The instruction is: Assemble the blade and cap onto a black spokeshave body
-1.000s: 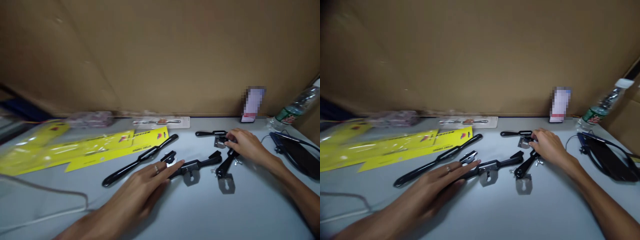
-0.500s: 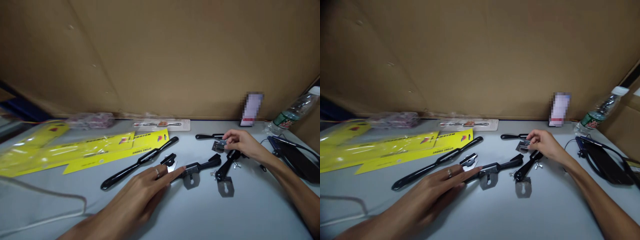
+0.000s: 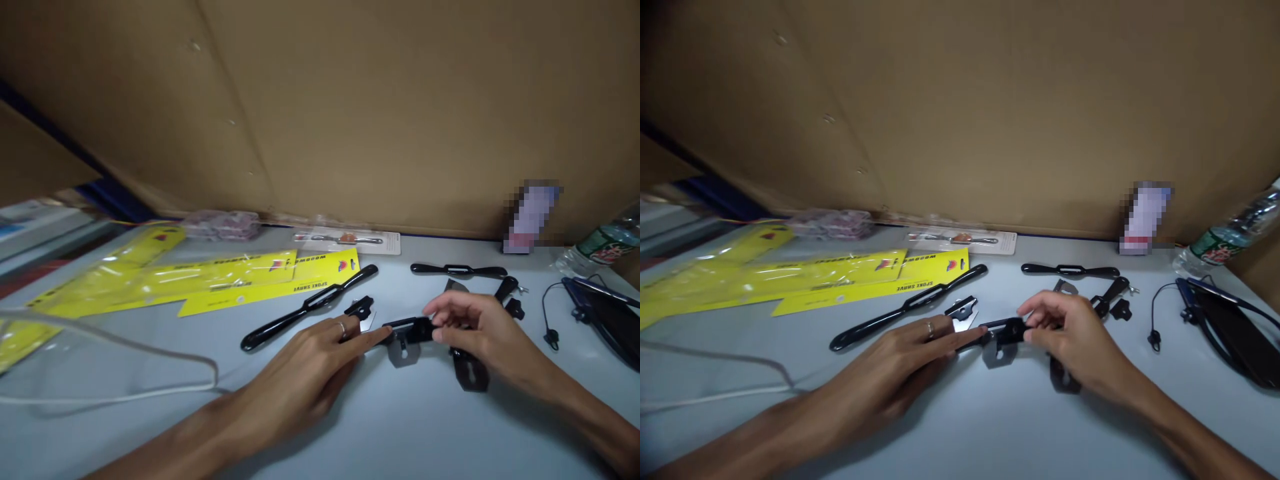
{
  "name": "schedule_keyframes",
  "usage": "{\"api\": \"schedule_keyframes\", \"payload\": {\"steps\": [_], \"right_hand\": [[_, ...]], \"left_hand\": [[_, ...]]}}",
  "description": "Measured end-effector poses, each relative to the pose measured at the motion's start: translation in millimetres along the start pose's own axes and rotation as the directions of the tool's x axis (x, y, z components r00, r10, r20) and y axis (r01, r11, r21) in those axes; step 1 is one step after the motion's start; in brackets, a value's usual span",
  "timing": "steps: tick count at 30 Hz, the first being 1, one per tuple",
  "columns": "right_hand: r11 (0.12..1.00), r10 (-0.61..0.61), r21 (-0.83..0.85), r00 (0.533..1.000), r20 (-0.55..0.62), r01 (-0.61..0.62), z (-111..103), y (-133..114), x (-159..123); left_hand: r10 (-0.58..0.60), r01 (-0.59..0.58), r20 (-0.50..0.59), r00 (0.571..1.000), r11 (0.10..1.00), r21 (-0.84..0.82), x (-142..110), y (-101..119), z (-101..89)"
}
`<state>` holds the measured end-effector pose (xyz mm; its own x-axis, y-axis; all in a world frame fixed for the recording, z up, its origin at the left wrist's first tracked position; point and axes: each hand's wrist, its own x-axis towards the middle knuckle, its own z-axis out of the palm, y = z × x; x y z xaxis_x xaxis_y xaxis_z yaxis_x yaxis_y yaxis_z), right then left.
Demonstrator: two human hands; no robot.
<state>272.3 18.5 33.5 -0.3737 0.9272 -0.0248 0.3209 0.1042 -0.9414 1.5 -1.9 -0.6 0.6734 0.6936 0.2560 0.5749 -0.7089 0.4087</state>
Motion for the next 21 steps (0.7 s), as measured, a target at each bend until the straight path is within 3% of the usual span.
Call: {"api": "schedule_keyframes", "payload": {"steps": [3,7,12,14,17,19,21], "right_hand": [[0.997,-0.051,-0.058,0.999,-0.008,0.050,8,-7,-6],[0.981,-0.139,-0.160,0.977,-0.159,0.114,7,-12,-9],[0.876,-0.384,-0.411,0.882,-0.273,0.254,17,-4,-10],[0.753,-0.546,-0.542,0.813,-0.201,0.373,24,0,-10],[0.454,-0.720,-0.700,0.690,0.078,0.552,34,7,-12],[0.278,-0.729,-0.735,0.635,0.258,0.618,39,12,-13],[0.239,-0.692,-0.727,0.638,0.338,0.644,43,16,-14]], "left_hand": [[0.004,-0.003,-0.007,1.000,1.000,0.002,0,-1,0.6],[0.021,-0.021,0.000,1.000,1.000,0.002,-1,-2,0.9],[0.021,-0.021,0.016,1.000,1.000,0.016,-1,-1,1.6],[0.016,-0.016,0.018,1.000,1.000,0.016,-1,-1,2.0],[0.010,-0.011,0.029,1.000,1.000,0.018,0,1,1.7],[0.007,-0.008,0.040,0.999,1.000,0.013,1,2,0.6],[0.004,-0.004,0.039,0.999,1.000,0.002,2,4,-0.8]]}}
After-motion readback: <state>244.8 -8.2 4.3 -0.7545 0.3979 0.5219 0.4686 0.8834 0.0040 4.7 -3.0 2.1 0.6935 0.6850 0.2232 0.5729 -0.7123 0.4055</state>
